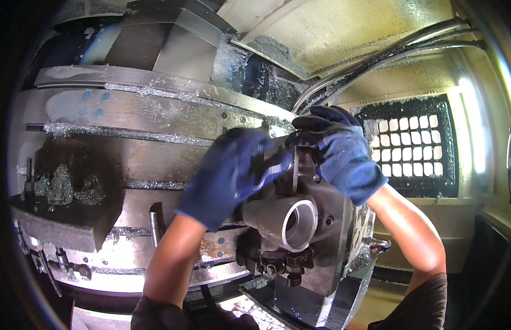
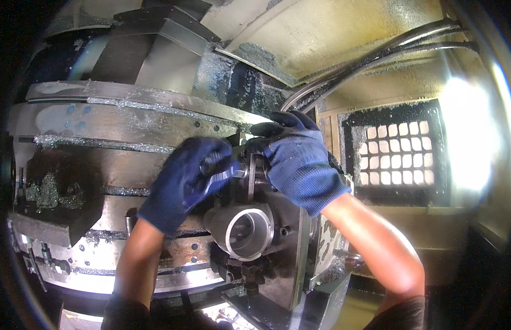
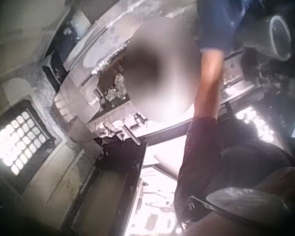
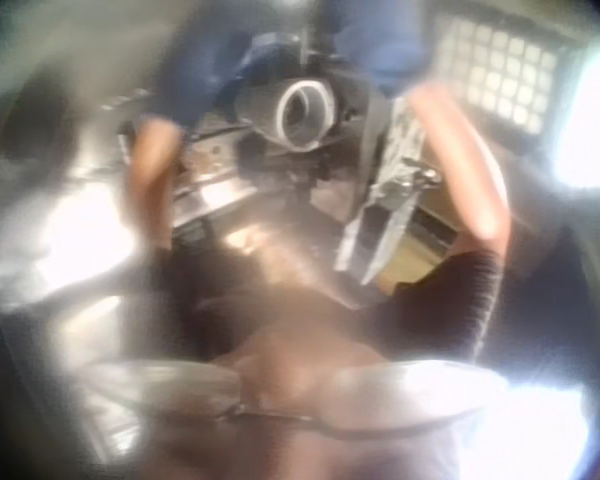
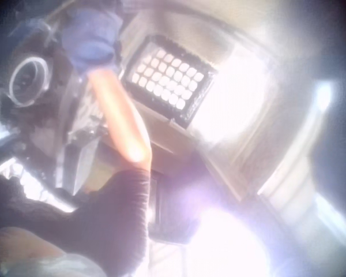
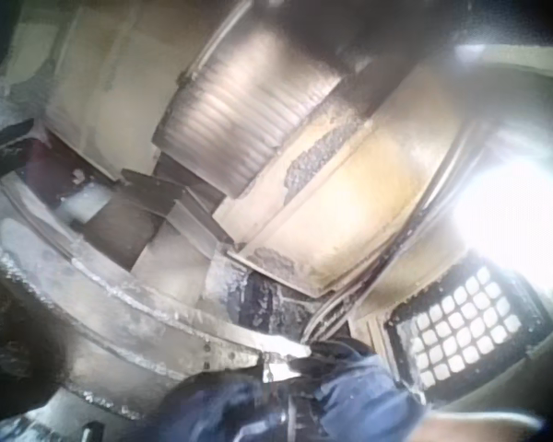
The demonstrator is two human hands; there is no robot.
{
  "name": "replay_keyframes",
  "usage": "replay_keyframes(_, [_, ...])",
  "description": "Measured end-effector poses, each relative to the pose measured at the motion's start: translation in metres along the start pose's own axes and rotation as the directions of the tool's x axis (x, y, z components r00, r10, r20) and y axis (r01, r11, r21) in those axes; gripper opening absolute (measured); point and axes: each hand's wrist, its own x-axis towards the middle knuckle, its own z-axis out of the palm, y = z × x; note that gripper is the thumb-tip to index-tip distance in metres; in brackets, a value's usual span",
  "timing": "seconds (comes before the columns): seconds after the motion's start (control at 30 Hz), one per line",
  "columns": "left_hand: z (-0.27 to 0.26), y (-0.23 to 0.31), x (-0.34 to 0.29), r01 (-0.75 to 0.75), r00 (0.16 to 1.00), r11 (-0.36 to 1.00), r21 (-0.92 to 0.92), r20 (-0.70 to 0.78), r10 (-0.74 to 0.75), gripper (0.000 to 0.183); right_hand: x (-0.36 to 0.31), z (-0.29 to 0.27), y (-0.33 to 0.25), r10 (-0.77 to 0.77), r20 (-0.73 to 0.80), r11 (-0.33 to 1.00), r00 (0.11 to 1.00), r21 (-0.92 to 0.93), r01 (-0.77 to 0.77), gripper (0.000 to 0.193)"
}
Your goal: The person uses an air nozzle to clean metal shavings from a CNC machine table and a metal component, then places the component into a fixture and secures it using a T-handle wrench and another tool.
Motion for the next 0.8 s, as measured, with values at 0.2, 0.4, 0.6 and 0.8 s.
replay_keyframes(0.2, [0.014, 0.006, 0.016, 0.078, 0.933, 0.864, 0.497, 0.269, -0.238, 0.022, -0.001, 0.005, 0.003, 0.005, -0.037, 1.000, 0.999, 0.015, -0.004, 0.018])
replay_keyframes(0.4, [0.009, -0.017, 0.007, -0.271, 0.940, 0.663, 0.698, 0.340, 0.026, 0.023, 0.000, 0.007, 0.005, 0.011, -0.004, 1.000, 1.000, 0.017, -0.011, 0.018])
replay_keyframes(0.6, [0.010, -0.002, 0.001, -0.012, 0.976, 0.942, 0.334, 0.209, -0.062, 0.023, -0.004, 0.011, 0.006, 0.010, -0.070, 0.999, 0.997, -0.036, -0.012, 0.017])
replay_keyframes(0.8, [0.022, 0.002, 0.011, 0.008, 0.953, 0.810, 0.586, 0.241, -0.184, 0.029, -0.001, 0.007, 0.005, -0.024, -0.066, 1.000, 0.998, 0.007, 0.025, 0.019])
